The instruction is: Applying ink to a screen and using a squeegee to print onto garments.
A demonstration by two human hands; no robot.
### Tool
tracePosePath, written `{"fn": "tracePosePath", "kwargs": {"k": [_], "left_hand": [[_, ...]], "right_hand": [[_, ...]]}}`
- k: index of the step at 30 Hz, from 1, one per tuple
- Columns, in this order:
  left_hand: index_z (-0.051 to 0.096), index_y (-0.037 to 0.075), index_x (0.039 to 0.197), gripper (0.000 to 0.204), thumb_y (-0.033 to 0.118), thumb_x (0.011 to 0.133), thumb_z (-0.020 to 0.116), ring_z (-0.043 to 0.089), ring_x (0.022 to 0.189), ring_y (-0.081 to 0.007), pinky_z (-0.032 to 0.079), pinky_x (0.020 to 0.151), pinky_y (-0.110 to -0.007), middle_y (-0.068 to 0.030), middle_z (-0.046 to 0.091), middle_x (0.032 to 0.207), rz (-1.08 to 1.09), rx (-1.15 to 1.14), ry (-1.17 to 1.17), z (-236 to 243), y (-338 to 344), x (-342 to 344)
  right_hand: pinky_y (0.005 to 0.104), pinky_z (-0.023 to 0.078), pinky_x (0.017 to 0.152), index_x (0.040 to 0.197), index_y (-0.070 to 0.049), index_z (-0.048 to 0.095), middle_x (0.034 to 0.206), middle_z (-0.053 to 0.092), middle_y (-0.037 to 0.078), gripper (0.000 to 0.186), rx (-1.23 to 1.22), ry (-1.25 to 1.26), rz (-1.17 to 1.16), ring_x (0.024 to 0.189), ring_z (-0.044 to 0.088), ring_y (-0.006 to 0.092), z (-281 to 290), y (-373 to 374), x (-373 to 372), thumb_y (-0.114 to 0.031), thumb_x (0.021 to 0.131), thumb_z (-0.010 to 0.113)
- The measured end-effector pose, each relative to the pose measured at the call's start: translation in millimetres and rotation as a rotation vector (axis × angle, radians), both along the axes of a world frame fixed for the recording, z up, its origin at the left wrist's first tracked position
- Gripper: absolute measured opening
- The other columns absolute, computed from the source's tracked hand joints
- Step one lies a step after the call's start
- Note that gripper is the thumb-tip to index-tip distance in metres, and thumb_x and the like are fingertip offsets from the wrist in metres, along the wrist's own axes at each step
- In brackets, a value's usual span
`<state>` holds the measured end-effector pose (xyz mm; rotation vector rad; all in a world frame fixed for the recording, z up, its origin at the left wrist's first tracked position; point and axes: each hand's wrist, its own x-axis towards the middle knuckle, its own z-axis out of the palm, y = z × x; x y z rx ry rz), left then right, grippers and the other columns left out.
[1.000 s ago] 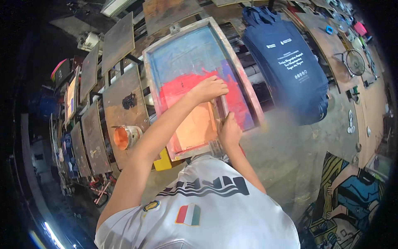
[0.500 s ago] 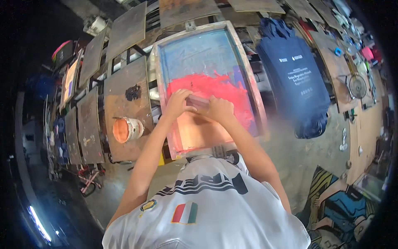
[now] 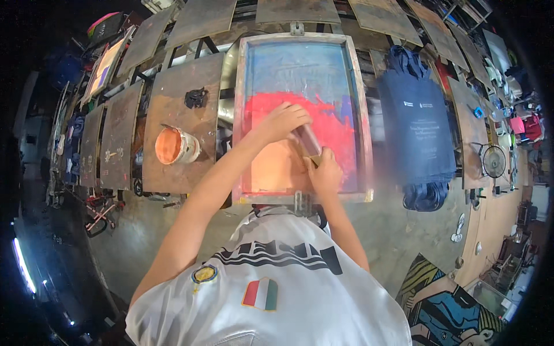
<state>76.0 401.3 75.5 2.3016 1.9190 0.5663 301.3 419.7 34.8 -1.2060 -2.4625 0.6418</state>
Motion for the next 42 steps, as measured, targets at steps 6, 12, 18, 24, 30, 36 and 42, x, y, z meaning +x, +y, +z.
{"fn": "tracePosePath", "kwargs": {"k": [6, 12, 18, 24, 30, 36, 42], "left_hand": [[0.061, 0.018, 0.118, 0.072, 0.025, 0.053, 0.091, 0.052, 0.121, -0.0194, 0.040, 0.098, -0.039, 0.0029, 0.061, 0.120, -0.107, -0.139, 0.212, -16.0, 39.1, 7.2], [0.063, 0.012, 0.113, 0.069, 0.027, 0.052, 0.092, 0.052, 0.121, -0.0264, 0.040, 0.100, -0.043, -0.0025, 0.062, 0.117, 0.165, -0.046, -0.147, -36.1, -15.4, -32.4], [0.062, 0.008, 0.113, 0.070, 0.043, 0.058, 0.087, 0.055, 0.115, -0.0305, 0.038, 0.101, -0.047, -0.0082, 0.062, 0.113, 0.423, 0.107, -0.206, -62.1, -90.0, -38.6], [0.062, 0.008, 0.112, 0.071, 0.051, 0.060, 0.084, 0.054, 0.113, -0.0318, 0.037, 0.102, -0.047, -0.0095, 0.062, 0.110, 0.623, 0.290, -0.226, -55.5, -124.7, -10.1], [0.062, 0.010, 0.110, 0.068, 0.044, 0.056, 0.086, 0.054, 0.118, -0.0253, 0.038, 0.103, -0.044, -0.0058, 0.062, 0.111, 0.432, 0.143, -0.025, -51.2, -90.5, -26.8], [0.063, 0.012, 0.109, 0.068, 0.040, 0.053, 0.088, 0.054, 0.116, -0.0236, 0.040, 0.098, -0.043, -0.0038, 0.063, 0.111, 0.382, 0.081, -0.029, -42.8, -67.6, -28.9], [0.061, 0.009, 0.109, 0.067, 0.049, 0.060, 0.084, 0.058, 0.107, -0.0298, 0.040, 0.094, -0.044, -0.0085, 0.063, 0.109, 0.804, 0.013, -0.067, -57.4, -121.7, -6.9]], "right_hand": [[0.0555, 0.050, 0.072, 0.108, -0.003, 0.052, 0.091, 0.066, 0.023, 0.050, 0.004, -0.056, -0.242, 0.085, 0.064, 0.0470, -3.3, -2.7, -5.2, -0.037, 0.082, 0.077], [0.0530, 0.054, 0.074, 0.108, -0.007, 0.053, 0.097, 0.069, 0.023, 0.055, -0.091, -0.239, 0.012, 0.090, 0.067, 0.0435, 16.0, 30.7, -46.9, -0.044, 0.076, 0.079], [0.0465, 0.055, 0.086, 0.117, -0.013, 0.057, 0.114, 0.070, 0.013, 0.062, -0.152, -0.551, 0.283, 0.105, 0.069, 0.0336, 30.0, 42.5, -97.8, -0.043, 0.069, 0.082], [0.0490, 0.055, 0.081, 0.121, -0.017, 0.059, 0.107, 0.071, 0.015, 0.068, 0.009, -0.582, 0.611, 0.104, 0.068, 0.0349, 22.9, 52.4, -114.5, -0.045, 0.065, 0.085], [0.0510, 0.053, 0.076, 0.111, -0.014, 0.059, 0.094, 0.072, 0.016, 0.063, -0.025, -0.341, 0.516, 0.092, 0.069, 0.0388, 13.2, 46.5, -73.6, -0.051, 0.067, 0.084], [0.0511, 0.055, 0.072, 0.106, -0.008, 0.058, 0.098, 0.071, 0.019, 0.061, 0.027, -0.275, 0.303, 0.088, 0.070, 0.0384, 11.7, 38.3, -65.1, -0.049, 0.068, 0.083], [0.0509, 0.055, 0.076, 0.108, -0.013, 0.061, 0.102, 0.071, 0.016, 0.058, 0.039, -0.407, 0.652, 0.095, 0.069, 0.0367, 6.3, 68.4, -126.3, -0.047, 0.067, 0.084]]}}
